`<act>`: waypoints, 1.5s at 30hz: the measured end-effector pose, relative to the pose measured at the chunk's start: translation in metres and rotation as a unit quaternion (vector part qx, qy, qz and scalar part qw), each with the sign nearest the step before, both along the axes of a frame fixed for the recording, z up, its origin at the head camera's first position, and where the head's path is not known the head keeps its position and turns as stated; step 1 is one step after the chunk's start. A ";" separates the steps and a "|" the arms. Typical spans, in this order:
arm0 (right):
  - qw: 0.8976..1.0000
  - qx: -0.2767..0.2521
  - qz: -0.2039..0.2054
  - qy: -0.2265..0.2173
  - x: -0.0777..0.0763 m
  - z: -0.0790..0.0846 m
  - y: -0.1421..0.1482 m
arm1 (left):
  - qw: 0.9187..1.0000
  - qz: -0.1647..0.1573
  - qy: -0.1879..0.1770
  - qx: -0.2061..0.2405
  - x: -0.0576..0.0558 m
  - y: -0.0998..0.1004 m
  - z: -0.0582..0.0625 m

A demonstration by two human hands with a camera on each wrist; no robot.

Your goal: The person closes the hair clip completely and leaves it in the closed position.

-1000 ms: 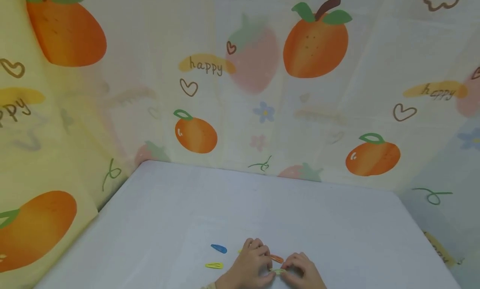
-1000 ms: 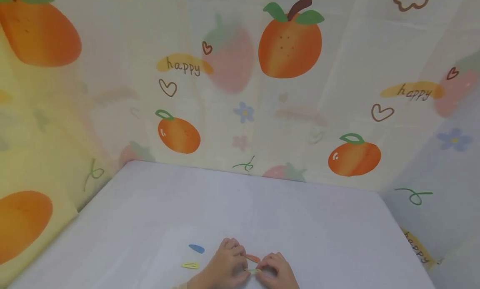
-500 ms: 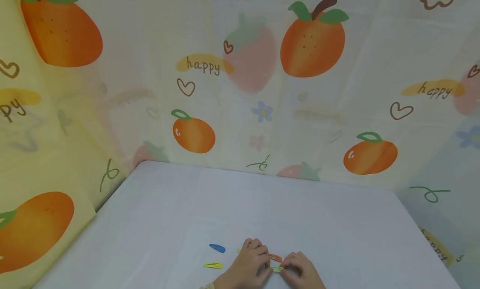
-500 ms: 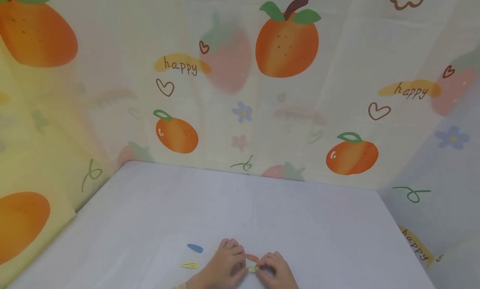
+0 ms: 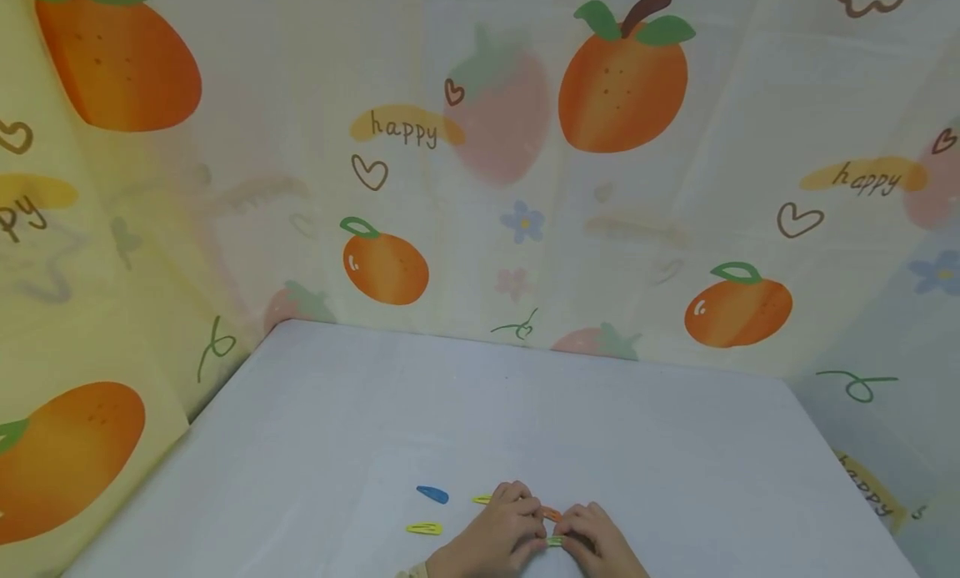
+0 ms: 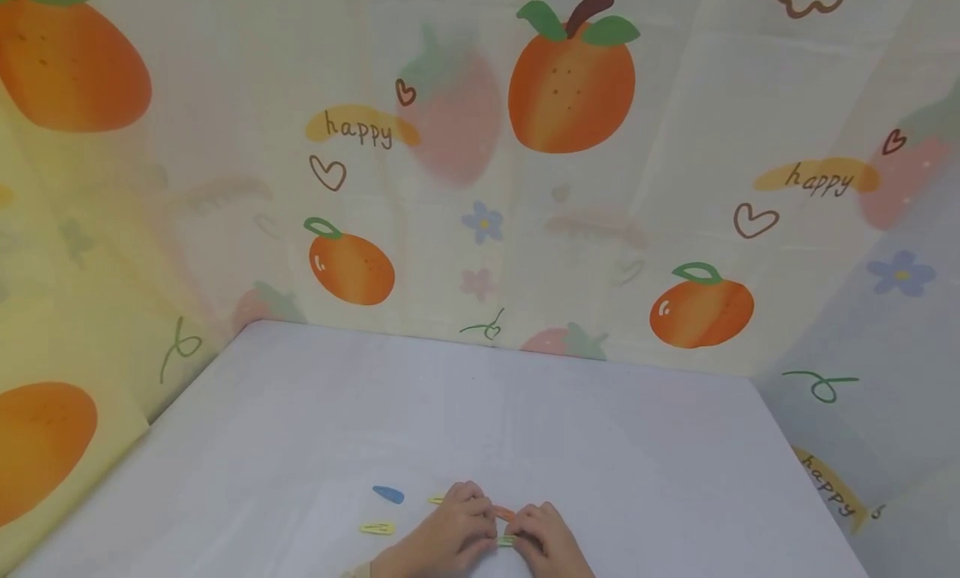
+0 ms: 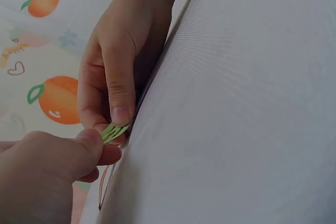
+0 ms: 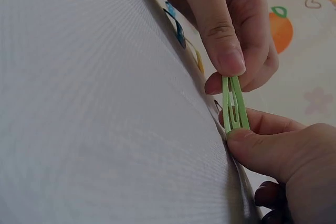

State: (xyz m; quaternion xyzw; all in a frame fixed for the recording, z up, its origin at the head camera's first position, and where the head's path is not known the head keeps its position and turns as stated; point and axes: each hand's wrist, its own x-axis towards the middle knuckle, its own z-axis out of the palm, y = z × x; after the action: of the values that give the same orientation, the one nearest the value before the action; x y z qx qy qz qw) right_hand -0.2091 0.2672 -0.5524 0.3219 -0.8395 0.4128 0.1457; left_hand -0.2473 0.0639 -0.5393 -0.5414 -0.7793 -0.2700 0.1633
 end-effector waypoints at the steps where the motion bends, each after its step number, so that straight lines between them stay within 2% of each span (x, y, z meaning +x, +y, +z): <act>1: 1.000 0.001 0.001 -0.003 0.000 0.001 0.000 | 1.000 0.000 -0.002 0.000 0.000 0.000 -0.001; 5: 1.000 0.003 0.002 -0.013 0.000 0.002 0.000 | 1.000 -0.003 -0.002 0.006 -0.002 0.000 -0.003; 8: 1.000 -0.011 0.003 -0.023 0.002 0.006 0.000 | 1.000 -0.004 -0.016 0.013 -0.003 0.000 -0.004; 12: 0.997 -0.049 0.023 -0.050 0.004 0.014 0.001 | 0.997 0.003 -0.075 0.024 -0.003 0.000 -0.002; 16: 0.993 -0.077 0.050 -0.074 0.003 0.014 0.004 | 0.989 0.003 -0.141 0.047 -0.001 0.000 0.000; 18: 0.991 -0.090 0.058 -0.086 0.002 0.010 0.007 | 0.985 -0.002 -0.160 0.060 -0.001 0.000 0.000; 20: 0.988 -0.101 0.063 -0.099 0.002 0.007 0.008 | 0.984 -0.004 -0.164 0.068 0.000 0.000 0.000; 23: 0.984 -0.113 0.059 -0.129 0.001 0.004 0.010 | 0.987 0.007 -0.144 0.066 -0.001 0.000 0.000; 28: 0.965 -0.148 0.065 -0.208 0.003 0.005 0.008 | 0.993 0.033 -0.099 0.047 0.000 -0.001 0.001; 30: 0.963 -0.154 0.066 -0.212 0.003 0.004 0.007 | 0.995 0.041 -0.078 0.038 0.000 -0.001 0.001; 33: 0.973 -0.133 0.048 -0.181 0.003 0.001 0.004 | 0.998 0.050 -0.037 0.028 0.000 0.000 0.002; 37: 0.990 -0.082 -0.003 -0.115 0.002 -0.004 0.000 | 0.998 0.057 0.013 0.019 0.000 -0.001 0.002; 41: 0.996 -0.059 -0.033 -0.054 0.002 -0.005 -0.002 | 0.998 0.058 0.031 0.013 -0.001 -0.001 0.002; 45: 0.998 -0.050 -0.039 -0.026 0.002 -0.004 -0.003 | 0.998 0.056 0.036 0.013 -0.002 -0.001 0.001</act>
State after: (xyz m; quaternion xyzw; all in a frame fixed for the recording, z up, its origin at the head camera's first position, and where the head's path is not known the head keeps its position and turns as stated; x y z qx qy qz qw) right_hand -0.2071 0.2639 -0.5562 0.2706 -0.8334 0.4562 0.1554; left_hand -0.2495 0.0629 -0.5378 -0.5043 -0.7985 -0.2504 0.2132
